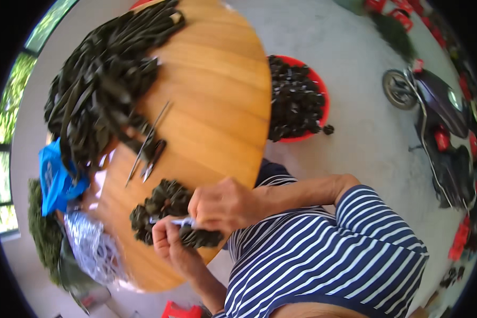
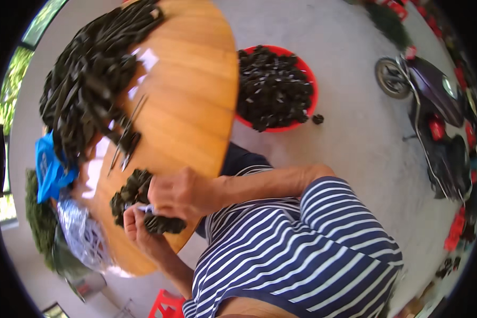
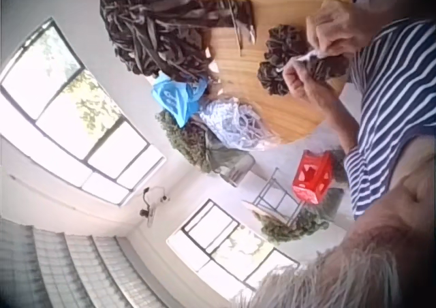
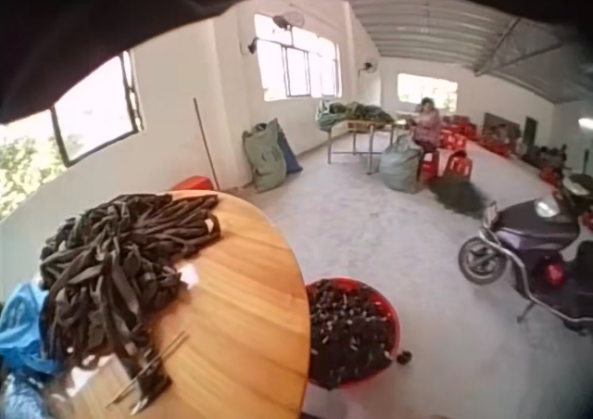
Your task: The person folds long green fabric strips into compact bundles and secures them with white plastic ties. They use a metal rod to help fold the fabric and a pair of scissors to trim the ties. The finished bundles are placed into a red basin on the floor.
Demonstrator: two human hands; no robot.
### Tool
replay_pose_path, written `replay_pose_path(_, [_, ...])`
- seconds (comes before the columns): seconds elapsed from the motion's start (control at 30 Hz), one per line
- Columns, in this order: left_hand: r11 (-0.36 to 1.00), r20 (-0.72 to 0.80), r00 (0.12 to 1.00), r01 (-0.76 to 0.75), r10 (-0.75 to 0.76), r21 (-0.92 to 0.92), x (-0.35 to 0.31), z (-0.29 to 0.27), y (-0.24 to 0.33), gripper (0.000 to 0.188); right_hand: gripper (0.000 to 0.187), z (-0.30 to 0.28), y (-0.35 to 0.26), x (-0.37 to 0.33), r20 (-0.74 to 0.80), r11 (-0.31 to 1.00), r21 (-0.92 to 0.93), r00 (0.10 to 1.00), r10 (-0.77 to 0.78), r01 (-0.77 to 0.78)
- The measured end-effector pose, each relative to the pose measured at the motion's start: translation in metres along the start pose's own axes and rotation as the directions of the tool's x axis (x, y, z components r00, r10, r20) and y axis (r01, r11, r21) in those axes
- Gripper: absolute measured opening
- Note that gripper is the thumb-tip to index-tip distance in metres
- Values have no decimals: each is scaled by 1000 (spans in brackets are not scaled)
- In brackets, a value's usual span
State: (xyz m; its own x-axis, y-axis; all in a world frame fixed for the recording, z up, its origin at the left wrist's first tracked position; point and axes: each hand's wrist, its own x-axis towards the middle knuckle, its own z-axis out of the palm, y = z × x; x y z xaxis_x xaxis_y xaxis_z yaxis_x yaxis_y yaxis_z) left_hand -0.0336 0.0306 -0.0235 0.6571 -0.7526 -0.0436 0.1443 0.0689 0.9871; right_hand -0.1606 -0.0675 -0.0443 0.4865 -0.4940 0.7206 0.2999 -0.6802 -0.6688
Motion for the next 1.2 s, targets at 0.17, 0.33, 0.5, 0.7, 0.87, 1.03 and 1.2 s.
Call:
replay_pose_path(0.17, [985, -125, 987, -81, 101, 155, 12, 12, 0, 16, 16, -33, -11, -9, 43, 928, 299, 975, 219, -222])
replay_pose_path(0.33, [925, 280, 960, -121, 16, 361, -15, 62, 14, 11, 15, -80, -11, -19, -12, 798, 443, 887, 461, -409])
replay_pose_path(0.5, [901, 657, 723, -116, -211, 417, -9, 88, 17, 18, 9, -182, 11, -43, -359, 579, 342, 466, 809, -741])
replay_pose_path(0.7, [877, 616, 669, 114, -415, 467, -4, 80, 15, 14, 12, -255, 173, -143, -652, 537, -59, 440, 618, -842])
replay_pose_path(0.87, [857, 595, 683, 91, -424, 507, -8, 65, 20, 15, 13, -295, 278, -155, -632, 406, -569, 696, 341, -715])
replay_pose_path(1.03, [861, 556, 710, 141, -432, 488, -13, 47, 21, 13, 20, -347, 306, -121, -716, 521, -310, 556, 422, -795])
replay_pose_path(1.2, [881, 370, 804, 384, -466, 277, -34, 7, 36, 13, 13, -211, 127, 47, -560, 853, -58, 725, 402, -518])
